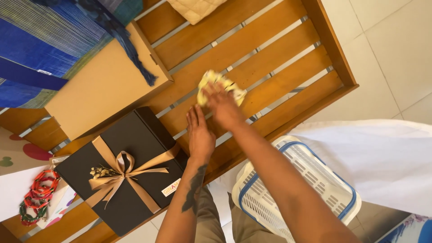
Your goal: Wiping and cleaning jewelry, gift boxes, and display shelves with a cloth.
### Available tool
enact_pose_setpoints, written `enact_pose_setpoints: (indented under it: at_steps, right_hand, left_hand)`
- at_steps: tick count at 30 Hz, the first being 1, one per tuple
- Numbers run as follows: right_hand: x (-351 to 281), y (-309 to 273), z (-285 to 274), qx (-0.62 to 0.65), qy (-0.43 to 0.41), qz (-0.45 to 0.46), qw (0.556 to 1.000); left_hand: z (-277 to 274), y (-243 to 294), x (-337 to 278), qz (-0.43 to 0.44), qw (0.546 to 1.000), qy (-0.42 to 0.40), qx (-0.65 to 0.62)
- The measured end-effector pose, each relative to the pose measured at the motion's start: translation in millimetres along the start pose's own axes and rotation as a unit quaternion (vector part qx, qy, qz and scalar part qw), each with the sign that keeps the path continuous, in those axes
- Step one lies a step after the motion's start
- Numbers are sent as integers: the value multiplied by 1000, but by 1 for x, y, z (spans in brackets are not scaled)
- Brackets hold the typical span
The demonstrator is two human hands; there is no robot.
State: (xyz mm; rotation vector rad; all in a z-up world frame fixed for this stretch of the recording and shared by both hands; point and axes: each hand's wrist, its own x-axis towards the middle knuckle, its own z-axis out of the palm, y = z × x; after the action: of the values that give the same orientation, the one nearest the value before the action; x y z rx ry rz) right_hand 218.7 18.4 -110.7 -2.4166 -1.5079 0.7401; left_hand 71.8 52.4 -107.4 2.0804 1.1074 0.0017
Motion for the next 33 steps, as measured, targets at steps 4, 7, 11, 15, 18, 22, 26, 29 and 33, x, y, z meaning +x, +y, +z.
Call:
enact_pose_setpoints:
  at_steps: [4,7,11,15,18,22,26,29,33]
  right_hand:
    - [-3,41,-25,27,20,76,997]
    - [-23,53,-11,68,81,160,981]
    - [-77,17,7,50,61,104,991]
    - [-103,8,1,40,-5,94,995]
    - [-112,43,2,33,42,148,988]
    - [-136,37,6,47,100,198,974]
    - [-152,-23,21,31,19,177,984]
    - [-154,-57,45,57,-17,124,990]
    - [-144,-64,46,152,-6,118,981]
  left_hand:
    - [10,14,2,18,999,-25,19]
    - [20,21,-3,4,998,-59,22]
    - [26,33,-23,31,997,-64,39]
    - [39,31,-45,44,996,-69,24]
    - [27,47,-56,39,985,-156,66]
    - [39,33,-76,76,989,-122,30]
    - [27,25,-96,37,991,6,-128]
    - [31,-1,-107,-31,983,57,-173]
    - [-16,15,-113,-178,947,52,-263]
